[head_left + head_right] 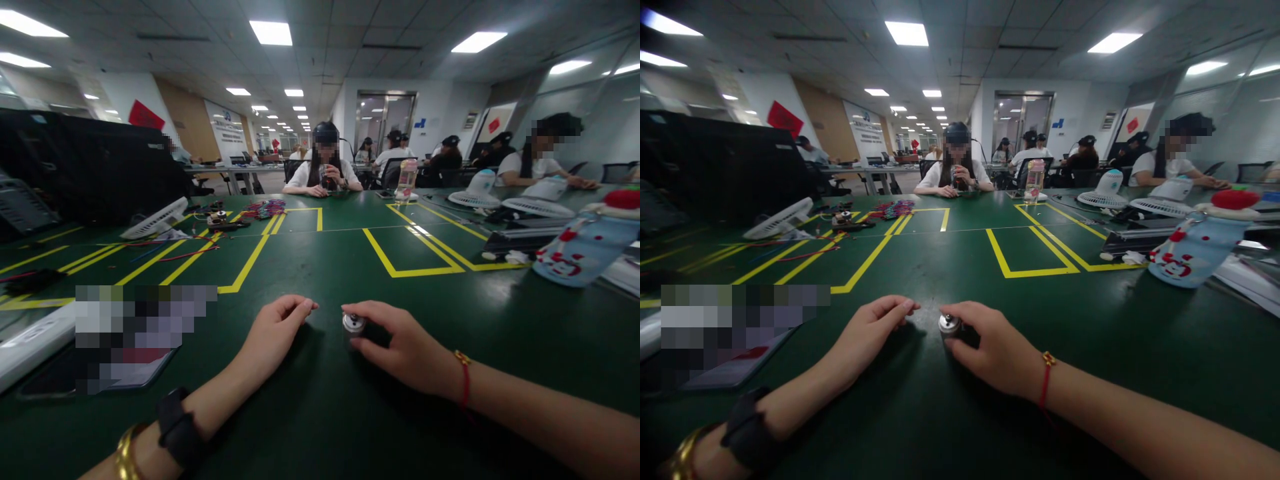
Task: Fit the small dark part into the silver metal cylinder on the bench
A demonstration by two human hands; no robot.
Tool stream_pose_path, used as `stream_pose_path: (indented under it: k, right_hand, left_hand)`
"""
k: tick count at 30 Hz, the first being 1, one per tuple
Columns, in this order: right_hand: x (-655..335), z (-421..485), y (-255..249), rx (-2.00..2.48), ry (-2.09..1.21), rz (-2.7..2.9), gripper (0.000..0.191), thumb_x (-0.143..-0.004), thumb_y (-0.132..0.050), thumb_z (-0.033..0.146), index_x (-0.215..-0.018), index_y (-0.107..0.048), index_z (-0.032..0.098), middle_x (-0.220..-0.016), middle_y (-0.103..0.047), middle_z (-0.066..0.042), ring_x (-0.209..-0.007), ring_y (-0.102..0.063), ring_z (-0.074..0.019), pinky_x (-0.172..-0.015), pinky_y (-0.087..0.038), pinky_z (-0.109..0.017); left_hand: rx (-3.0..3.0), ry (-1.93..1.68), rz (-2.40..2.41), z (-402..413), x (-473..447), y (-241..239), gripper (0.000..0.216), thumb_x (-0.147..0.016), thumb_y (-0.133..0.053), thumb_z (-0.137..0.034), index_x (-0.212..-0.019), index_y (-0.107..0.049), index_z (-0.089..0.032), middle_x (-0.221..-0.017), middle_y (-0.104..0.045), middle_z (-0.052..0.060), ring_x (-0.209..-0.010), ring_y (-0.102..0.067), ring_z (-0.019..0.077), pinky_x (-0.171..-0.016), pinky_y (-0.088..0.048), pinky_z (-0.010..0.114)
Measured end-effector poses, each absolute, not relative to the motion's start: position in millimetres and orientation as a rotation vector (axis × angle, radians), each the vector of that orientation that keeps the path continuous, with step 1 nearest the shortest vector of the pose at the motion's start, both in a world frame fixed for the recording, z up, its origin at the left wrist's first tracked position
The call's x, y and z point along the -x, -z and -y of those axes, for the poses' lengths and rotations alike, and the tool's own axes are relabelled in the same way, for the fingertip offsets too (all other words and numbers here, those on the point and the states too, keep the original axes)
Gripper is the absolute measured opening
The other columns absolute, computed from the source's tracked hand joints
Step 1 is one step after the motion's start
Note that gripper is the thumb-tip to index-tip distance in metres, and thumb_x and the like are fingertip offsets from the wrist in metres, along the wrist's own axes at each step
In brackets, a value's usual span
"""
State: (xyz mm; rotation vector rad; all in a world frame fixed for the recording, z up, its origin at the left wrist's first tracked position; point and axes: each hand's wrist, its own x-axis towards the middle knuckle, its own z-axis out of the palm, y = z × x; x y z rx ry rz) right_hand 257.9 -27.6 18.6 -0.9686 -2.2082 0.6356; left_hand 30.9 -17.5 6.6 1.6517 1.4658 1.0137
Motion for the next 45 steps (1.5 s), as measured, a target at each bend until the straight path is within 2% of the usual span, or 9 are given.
stream_pose_path:
  k: [5,9,15,20,29,33,39,42,45]
  right_hand:
    - [-257,33,-11,0.926,-0.690,2.178,0.043,-0.078,-0.058,0.020,-0.119,-0.051,0.026,-0.114,-0.060,-0.001,-0.101,-0.056,-0.0117,-0.090,-0.045,-0.028]
    - [-259,34,-5,0.940,-0.716,2.121,0.049,-0.075,-0.060,0.021,-0.121,-0.041,0.023,-0.111,-0.060,-0.003,-0.100,-0.057,-0.0123,-0.088,-0.045,-0.027]
    - [-258,34,-5,0.981,-0.761,2.126,0.060,-0.073,-0.064,0.025,-0.126,-0.036,0.022,-0.108,-0.062,-0.002,-0.098,-0.058,-0.0125,-0.088,-0.045,-0.028]
    - [-259,33,-10,0.962,-0.711,2.132,0.043,-0.072,-0.061,0.018,-0.114,-0.052,0.022,-0.108,-0.061,-0.002,-0.095,-0.057,-0.0131,-0.085,-0.045,-0.027]
    - [-260,35,-11,1.006,-0.695,2.103,0.034,-0.070,-0.062,0.020,-0.104,-0.055,0.021,-0.096,-0.062,-0.001,-0.084,-0.058,-0.0134,-0.076,-0.047,-0.027]
    - [-259,34,-12,1.018,-0.676,2.101,0.034,-0.070,-0.062,0.022,-0.103,-0.055,0.021,-0.096,-0.063,-0.002,-0.085,-0.058,-0.0136,-0.077,-0.047,-0.027]
    - [-313,-13,-26,1.449,-0.368,1.867,0.034,-0.067,-0.062,0.031,-0.098,-0.056,0.019,-0.090,-0.063,-0.004,-0.076,-0.059,-0.0162,-0.069,-0.047,-0.030]
    - [-371,-52,-26,1.786,-0.070,1.685,0.035,-0.062,-0.063,0.036,-0.092,-0.056,0.018,-0.089,-0.063,-0.007,-0.076,-0.058,-0.0201,-0.067,-0.045,-0.033]
    - [-417,-77,-19,2.058,-0.002,1.571,0.044,-0.062,-0.062,0.045,-0.094,-0.055,0.016,-0.090,-0.062,-0.013,-0.078,-0.058,-0.0254,-0.066,-0.044,-0.038]
  left_hand:
    - [-1.861,-0.984,-1.321,28,-47,-18,0.025,-0.087,-0.048,-0.037,-0.097,-0.067,-0.024,-0.096,-0.064,0.003,-0.088,-0.057,0.0184,-0.077,-0.042,0.030]
    - [-1.977,-0.979,-1.197,40,-63,-25,0.024,-0.085,-0.054,-0.034,-0.106,-0.065,-0.029,-0.099,-0.060,0.002,-0.088,-0.056,0.0164,-0.076,-0.044,0.028]
    - [-2.004,-1.033,-1.215,41,-70,-31,0.012,-0.083,-0.059,-0.030,-0.085,-0.070,-0.025,-0.093,-0.056,0.001,-0.088,-0.055,0.0151,-0.078,-0.042,0.027]
    - [-1.928,-1.053,-1.315,36,-61,-31,0.018,-0.083,-0.057,-0.037,-0.087,-0.070,-0.025,-0.089,-0.056,0.001,-0.077,-0.054,0.0153,-0.066,-0.041,0.027]
    - [-2.129,-0.786,-1.381,32,-61,-1,0.011,-0.072,-0.067,-0.037,-0.075,-0.074,-0.030,-0.083,-0.061,0.003,-0.084,-0.054,0.0225,-0.078,-0.039,0.035]
    - [-2.072,-0.789,-1.359,33,-59,-6,0.018,-0.073,-0.066,-0.039,-0.086,-0.074,-0.030,-0.086,-0.063,0.003,-0.085,-0.055,0.0223,-0.077,-0.040,0.034]
    - [-1.800,-0.950,-1.480,27,-34,-19,0.035,-0.080,-0.053,-0.047,-0.097,-0.071,-0.022,-0.086,-0.065,0.004,-0.074,-0.056,0.0186,-0.066,-0.040,0.029]
    - [-1.614,-1.039,-1.572,20,-24,-16,0.042,-0.080,-0.050,-0.052,-0.097,-0.069,-0.019,-0.070,-0.062,0.001,-0.062,-0.052,0.0167,-0.057,-0.036,0.026]
    - [-1.515,-1.079,-1.573,16,-21,-11,0.045,-0.079,-0.050,-0.055,-0.097,-0.068,-0.018,-0.059,-0.055,-0.002,-0.055,-0.047,0.0150,-0.052,-0.033,0.025]
